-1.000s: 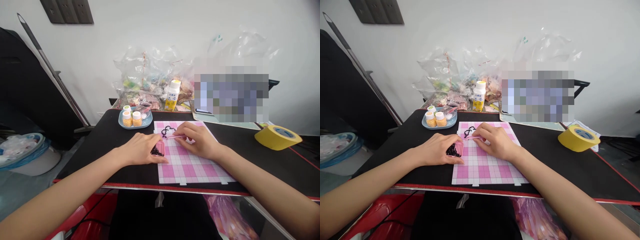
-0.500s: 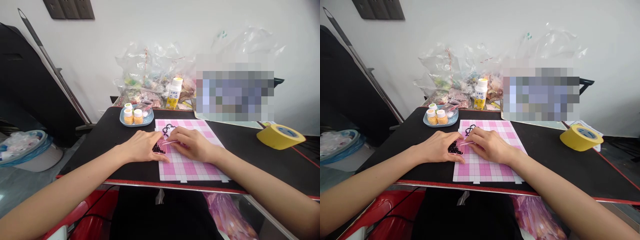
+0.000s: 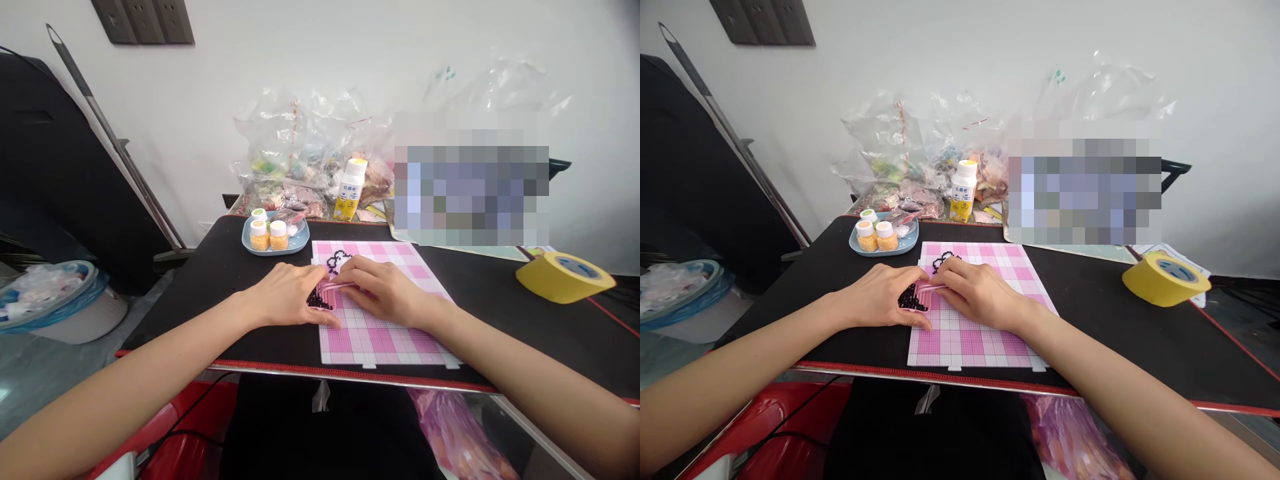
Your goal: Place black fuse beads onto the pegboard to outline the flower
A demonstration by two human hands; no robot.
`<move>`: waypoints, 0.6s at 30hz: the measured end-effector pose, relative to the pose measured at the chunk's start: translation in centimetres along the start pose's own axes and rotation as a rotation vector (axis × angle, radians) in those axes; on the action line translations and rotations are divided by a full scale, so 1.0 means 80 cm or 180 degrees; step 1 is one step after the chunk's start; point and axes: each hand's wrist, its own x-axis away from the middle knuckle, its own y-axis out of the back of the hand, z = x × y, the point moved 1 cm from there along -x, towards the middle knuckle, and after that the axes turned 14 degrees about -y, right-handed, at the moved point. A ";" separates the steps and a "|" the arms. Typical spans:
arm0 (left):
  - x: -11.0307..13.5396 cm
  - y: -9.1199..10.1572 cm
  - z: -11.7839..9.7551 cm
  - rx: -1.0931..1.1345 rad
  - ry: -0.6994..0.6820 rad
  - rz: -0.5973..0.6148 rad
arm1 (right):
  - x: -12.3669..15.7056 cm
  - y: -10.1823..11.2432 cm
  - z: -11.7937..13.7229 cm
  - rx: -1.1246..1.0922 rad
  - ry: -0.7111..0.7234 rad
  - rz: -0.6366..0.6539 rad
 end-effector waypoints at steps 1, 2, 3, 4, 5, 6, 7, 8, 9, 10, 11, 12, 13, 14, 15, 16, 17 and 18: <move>0.000 0.000 0.000 -0.0011 0.0001 0.0005 | 0.000 0.000 0.000 0.0008 0.0011 0.0003; 0.000 0.000 0.000 -0.0022 0.0000 0.0010 | 0.000 -0.001 0.001 0.0013 0.0017 0.0007; 0.000 -0.001 0.000 -0.0030 -0.0002 0.0009 | -0.001 -0.001 0.001 0.0014 0.0020 0.0010; 0.000 -0.001 0.000 -0.0036 -0.0005 0.0004 | -0.001 0.000 0.002 0.0002 0.0022 -0.0001; 0.000 -0.001 0.000 -0.0046 -0.0006 -0.0001 | -0.001 0.001 0.003 -0.0021 0.0021 -0.0034; 0.001 -0.001 0.000 -0.0060 -0.0001 -0.0005 | -0.002 0.003 0.003 -0.0058 0.0016 -0.0087; 0.001 -0.002 0.000 -0.0072 0.0005 -0.0009 | -0.002 0.006 0.002 -0.0101 -0.0002 -0.0160; 0.002 -0.002 0.000 -0.0072 0.0007 -0.0017 | -0.002 0.009 0.001 -0.0136 -0.0040 -0.0243; 0.002 -0.002 0.001 -0.0056 0.0005 -0.0030 | -0.001 0.013 0.000 -0.0151 -0.0109 -0.0319; 0.002 -0.003 0.001 -0.0027 -0.0001 -0.0047 | -0.001 0.017 -0.003 -0.0121 -0.0213 -0.0381; 0.003 -0.003 0.001 0.0008 -0.0009 -0.0063 | 0.001 0.020 -0.006 -0.0034 -0.0325 -0.0428; 0.003 -0.003 0.001 0.0043 -0.0016 -0.0076 | 0.002 0.022 -0.010 0.0074 -0.0416 -0.0463; 0.003 -0.003 0.001 0.0055 -0.0020 -0.0072 | 0.004 0.024 -0.013 0.0183 -0.0475 -0.0430; 0.004 -0.003 0.000 0.0052 -0.0020 -0.0058 | 0.006 0.024 -0.017 0.0244 -0.0508 -0.0366; 0.004 -0.003 0.000 0.0037 -0.0022 -0.0043 | 0.007 0.024 -0.020 0.0291 -0.0521 -0.0325; 0.004 -0.002 -0.001 0.0023 -0.0024 -0.0031 | 0.009 0.023 -0.022 0.0333 -0.0527 -0.0287; 0.005 -0.002 -0.002 0.0013 -0.0024 -0.0023 | 0.010 0.022 -0.023 0.0350 -0.0519 -0.0246; 0.005 -0.001 -0.002 0.0007 -0.0025 -0.0019 | 0.010 0.021 -0.023 0.0365 -0.0504 -0.0216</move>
